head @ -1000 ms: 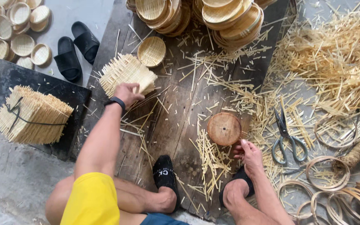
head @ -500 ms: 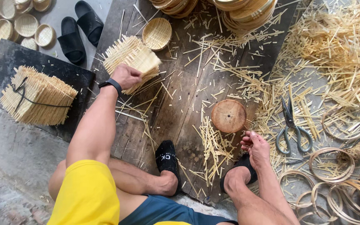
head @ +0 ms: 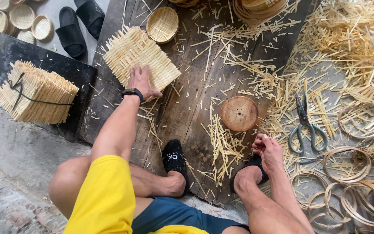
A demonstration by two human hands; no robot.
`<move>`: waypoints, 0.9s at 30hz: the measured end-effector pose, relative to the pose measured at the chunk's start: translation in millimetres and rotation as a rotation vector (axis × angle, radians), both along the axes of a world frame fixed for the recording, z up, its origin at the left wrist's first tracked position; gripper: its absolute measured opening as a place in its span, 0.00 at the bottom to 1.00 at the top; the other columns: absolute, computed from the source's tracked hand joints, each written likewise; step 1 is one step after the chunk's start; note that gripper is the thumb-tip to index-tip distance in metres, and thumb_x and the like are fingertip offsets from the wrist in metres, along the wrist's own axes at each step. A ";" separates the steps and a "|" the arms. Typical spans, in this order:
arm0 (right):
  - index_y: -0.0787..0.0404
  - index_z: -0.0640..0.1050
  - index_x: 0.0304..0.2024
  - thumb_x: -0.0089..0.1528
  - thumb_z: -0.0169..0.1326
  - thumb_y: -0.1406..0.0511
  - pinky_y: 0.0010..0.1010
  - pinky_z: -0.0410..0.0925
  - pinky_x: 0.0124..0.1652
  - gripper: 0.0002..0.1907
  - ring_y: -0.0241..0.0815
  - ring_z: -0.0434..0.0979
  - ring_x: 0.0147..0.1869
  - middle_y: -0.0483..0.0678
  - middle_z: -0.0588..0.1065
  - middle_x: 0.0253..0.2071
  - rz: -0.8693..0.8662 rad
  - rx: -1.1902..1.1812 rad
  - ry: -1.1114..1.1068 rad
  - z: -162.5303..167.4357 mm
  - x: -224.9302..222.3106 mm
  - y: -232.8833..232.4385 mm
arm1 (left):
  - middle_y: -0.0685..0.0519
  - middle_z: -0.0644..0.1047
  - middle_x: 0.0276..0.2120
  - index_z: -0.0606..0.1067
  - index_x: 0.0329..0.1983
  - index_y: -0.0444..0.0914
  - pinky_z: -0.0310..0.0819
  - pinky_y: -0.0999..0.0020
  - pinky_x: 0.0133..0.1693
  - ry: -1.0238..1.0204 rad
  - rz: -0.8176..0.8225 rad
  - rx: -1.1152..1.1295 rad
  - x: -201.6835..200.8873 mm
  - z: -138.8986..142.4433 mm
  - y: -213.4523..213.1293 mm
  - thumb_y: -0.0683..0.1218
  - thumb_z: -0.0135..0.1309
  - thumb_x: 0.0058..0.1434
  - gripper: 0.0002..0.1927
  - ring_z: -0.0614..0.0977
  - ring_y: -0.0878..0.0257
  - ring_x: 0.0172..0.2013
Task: The person sits on the floor of a basket workshop and assembles small round bamboo baskets. They trim the edge of a woven bamboo disc with scissors, fit a bent bamboo rim ring around it, press the woven disc into a round wooden base, and set finished baskets onto a growing pile.
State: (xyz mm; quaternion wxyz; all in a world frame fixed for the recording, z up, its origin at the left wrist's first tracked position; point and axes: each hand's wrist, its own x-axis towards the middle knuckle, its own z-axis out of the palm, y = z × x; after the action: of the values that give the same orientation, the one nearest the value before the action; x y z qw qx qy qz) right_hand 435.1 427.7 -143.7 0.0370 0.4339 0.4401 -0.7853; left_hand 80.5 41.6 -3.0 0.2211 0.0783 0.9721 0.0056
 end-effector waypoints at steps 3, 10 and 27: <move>0.64 0.78 0.50 0.70 0.52 0.58 0.29 0.72 0.35 0.16 0.39 0.79 0.37 0.47 0.77 0.36 0.005 0.002 -0.001 -3.0 8.0 1.4 | 0.32 0.41 0.75 0.47 0.79 0.40 0.47 0.48 0.71 0.021 -0.024 -0.051 2.6 -14.5 -1.1 0.63 0.78 0.35 0.74 0.44 0.33 0.73; 0.65 0.77 0.49 0.70 0.53 0.58 0.29 0.72 0.35 0.16 0.40 0.79 0.36 0.48 0.77 0.36 0.003 0.001 0.001 -11.2 14.6 1.0 | 0.34 0.39 0.76 0.46 0.79 0.41 0.45 0.51 0.72 -0.161 -0.011 -0.052 -12.2 -15.9 -12.4 0.63 0.76 0.38 0.72 0.42 0.36 0.75; 0.65 0.76 0.50 0.70 0.52 0.58 0.31 0.73 0.37 0.16 0.41 0.79 0.38 0.48 0.77 0.37 -0.013 0.051 0.045 5.0 4.3 -6.7 | 0.38 0.74 0.63 0.72 0.68 0.44 0.73 0.56 0.62 0.686 0.122 0.396 -9.1 28.8 17.9 0.34 0.43 0.62 0.30 0.76 0.47 0.61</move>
State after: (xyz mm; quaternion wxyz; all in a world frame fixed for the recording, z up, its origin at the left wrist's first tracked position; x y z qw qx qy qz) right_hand 439.5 420.9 -138.7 0.0109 0.4199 0.4577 -0.7836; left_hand 71.4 59.5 25.8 -0.1366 0.0588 0.9725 0.1795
